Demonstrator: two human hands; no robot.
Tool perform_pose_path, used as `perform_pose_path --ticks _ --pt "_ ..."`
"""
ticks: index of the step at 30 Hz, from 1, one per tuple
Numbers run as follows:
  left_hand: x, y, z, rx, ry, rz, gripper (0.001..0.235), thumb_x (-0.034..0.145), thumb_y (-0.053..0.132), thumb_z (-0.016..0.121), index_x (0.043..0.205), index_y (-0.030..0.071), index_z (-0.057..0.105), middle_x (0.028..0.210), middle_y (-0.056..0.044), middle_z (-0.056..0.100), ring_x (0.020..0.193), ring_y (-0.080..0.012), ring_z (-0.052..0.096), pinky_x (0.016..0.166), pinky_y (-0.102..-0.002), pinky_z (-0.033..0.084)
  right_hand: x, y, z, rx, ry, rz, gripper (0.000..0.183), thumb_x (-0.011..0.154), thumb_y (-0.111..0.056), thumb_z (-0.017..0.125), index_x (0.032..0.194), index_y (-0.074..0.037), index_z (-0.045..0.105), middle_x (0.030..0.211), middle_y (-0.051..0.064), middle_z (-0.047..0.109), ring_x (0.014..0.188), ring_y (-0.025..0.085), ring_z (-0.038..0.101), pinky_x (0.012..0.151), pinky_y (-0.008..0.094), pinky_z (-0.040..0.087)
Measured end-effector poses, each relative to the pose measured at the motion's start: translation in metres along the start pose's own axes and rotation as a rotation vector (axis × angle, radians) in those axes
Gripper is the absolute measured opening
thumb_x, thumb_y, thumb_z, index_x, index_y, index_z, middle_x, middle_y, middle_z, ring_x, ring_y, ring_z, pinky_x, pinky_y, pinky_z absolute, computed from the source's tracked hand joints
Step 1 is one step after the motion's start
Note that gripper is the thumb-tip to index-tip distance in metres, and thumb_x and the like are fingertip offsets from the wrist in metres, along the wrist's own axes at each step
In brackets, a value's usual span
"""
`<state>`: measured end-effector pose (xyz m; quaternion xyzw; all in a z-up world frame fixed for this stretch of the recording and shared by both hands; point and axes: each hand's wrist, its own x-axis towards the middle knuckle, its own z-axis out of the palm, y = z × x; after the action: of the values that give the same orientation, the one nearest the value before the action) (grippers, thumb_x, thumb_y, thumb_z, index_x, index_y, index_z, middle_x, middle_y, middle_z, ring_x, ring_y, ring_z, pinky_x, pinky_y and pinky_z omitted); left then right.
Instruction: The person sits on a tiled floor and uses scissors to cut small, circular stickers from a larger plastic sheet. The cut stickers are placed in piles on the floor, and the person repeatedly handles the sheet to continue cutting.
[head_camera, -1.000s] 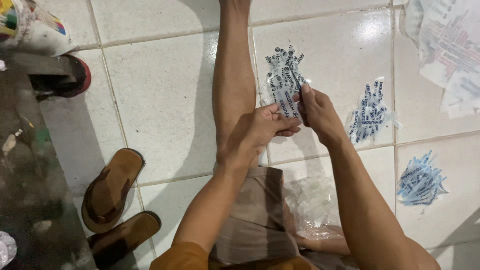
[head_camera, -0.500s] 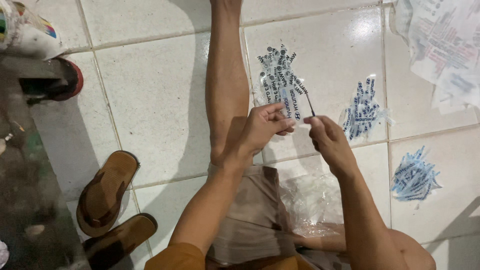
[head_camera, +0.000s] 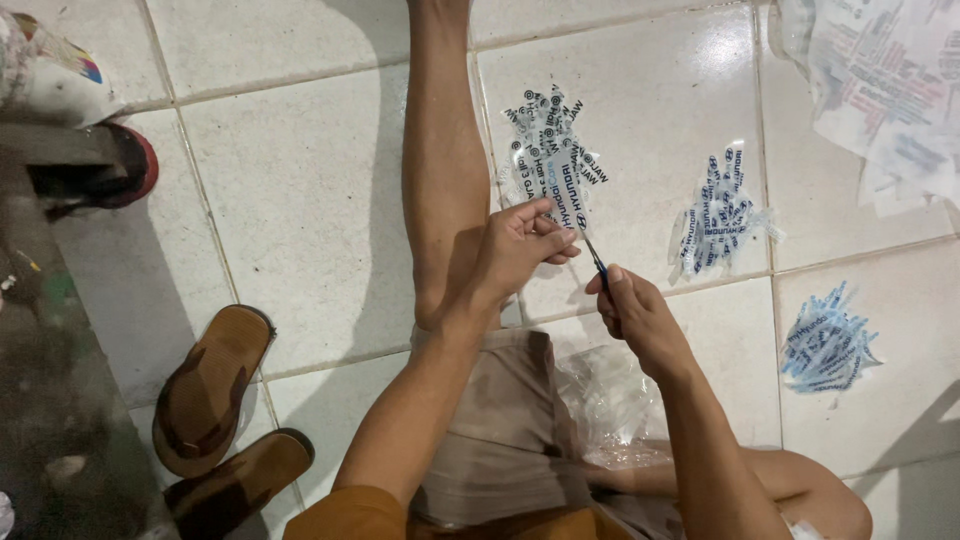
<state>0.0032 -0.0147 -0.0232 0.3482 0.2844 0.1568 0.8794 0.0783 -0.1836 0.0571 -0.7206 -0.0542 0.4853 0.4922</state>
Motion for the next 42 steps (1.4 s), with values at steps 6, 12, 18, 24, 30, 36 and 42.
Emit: perform_pose_path --ticks 6,12,18,24,30,36,42 --pt "0.006 -0.005 -0.006 0.086 -0.004 0.045 0.047 0.083 -0.005 0.079 0.126 -0.011 0.060 0.081 -0.023 0.072 0.069 -0.0279 0.077 0.060 -0.028 0.067 0.003 0.008 -0.012 0.102 0.010 -0.003 0.050 0.115 -0.040 0.032 0.105 0.001 0.058 0.069 -0.001 0.030 0.053 0.008 0.031 0.045 0.019 0.025" --pt "0.008 -0.015 -0.006 0.061 -0.014 0.052 0.048 0.082 -0.004 0.081 0.126 -0.008 0.062 0.081 -0.021 0.072 0.071 -0.0275 0.077 0.062 -0.029 0.067 0.000 0.006 -0.010 0.052 -0.028 -0.005 0.049 0.114 -0.038 0.035 0.104 0.003 0.060 0.066 0.000 0.032 0.050 0.009 0.031 0.042 0.020 0.026" --pt "0.005 -0.011 -0.006 0.061 -0.049 0.036 0.053 0.080 -0.005 0.082 0.127 -0.010 0.058 0.083 -0.024 0.072 0.072 -0.0267 0.076 0.063 -0.028 0.066 0.009 0.014 -0.008 0.029 -0.032 -0.043 0.048 0.114 -0.038 0.037 0.102 0.002 0.060 0.065 0.000 0.033 0.049 0.008 0.032 0.042 0.019 0.026" --pt "0.002 -0.012 -0.003 0.016 -0.049 0.019 0.058 0.081 -0.004 0.083 0.130 -0.012 0.053 0.083 -0.023 0.071 0.072 -0.0273 0.076 0.064 -0.027 0.066 0.010 0.010 -0.005 0.009 -0.046 -0.062 0.048 0.114 -0.037 0.034 0.101 0.002 0.060 0.066 -0.001 0.033 0.049 0.007 0.031 0.041 0.019 0.026" --pt "0.009 -0.026 -0.009 0.033 -0.062 0.015 0.057 0.081 -0.004 0.083 0.130 -0.010 0.055 0.084 -0.024 0.072 0.072 -0.0293 0.077 0.064 -0.029 0.067 0.008 0.007 -0.001 -0.017 -0.014 -0.090 0.050 0.114 -0.035 0.034 0.098 0.004 0.061 0.063 -0.001 0.035 0.045 0.007 0.032 0.038 0.020 0.029" --pt "0.004 -0.019 -0.006 -0.026 -0.042 0.006 0.058 0.080 -0.005 0.084 0.130 -0.010 0.054 0.084 -0.027 0.071 0.070 -0.0321 0.076 0.061 -0.031 0.067 0.006 0.004 0.007 -0.006 0.017 -0.109 0.050 0.114 -0.034 0.033 0.097 0.004 0.061 0.064 0.000 0.035 0.045 0.007 0.034 0.037 0.019 0.029" --pt "0.005 -0.023 -0.008 0.000 -0.062 -0.016 0.060 0.080 -0.003 0.085 0.131 -0.010 0.054 0.082 -0.024 0.071 0.070 -0.0301 0.077 0.062 -0.031 0.067 0.007 -0.002 0.011 -0.023 0.029 -0.116 0.052 0.115 -0.034 0.032 0.095 0.004 0.061 0.062 -0.001 0.034 0.044 0.007 0.033 0.038 0.020 0.028"
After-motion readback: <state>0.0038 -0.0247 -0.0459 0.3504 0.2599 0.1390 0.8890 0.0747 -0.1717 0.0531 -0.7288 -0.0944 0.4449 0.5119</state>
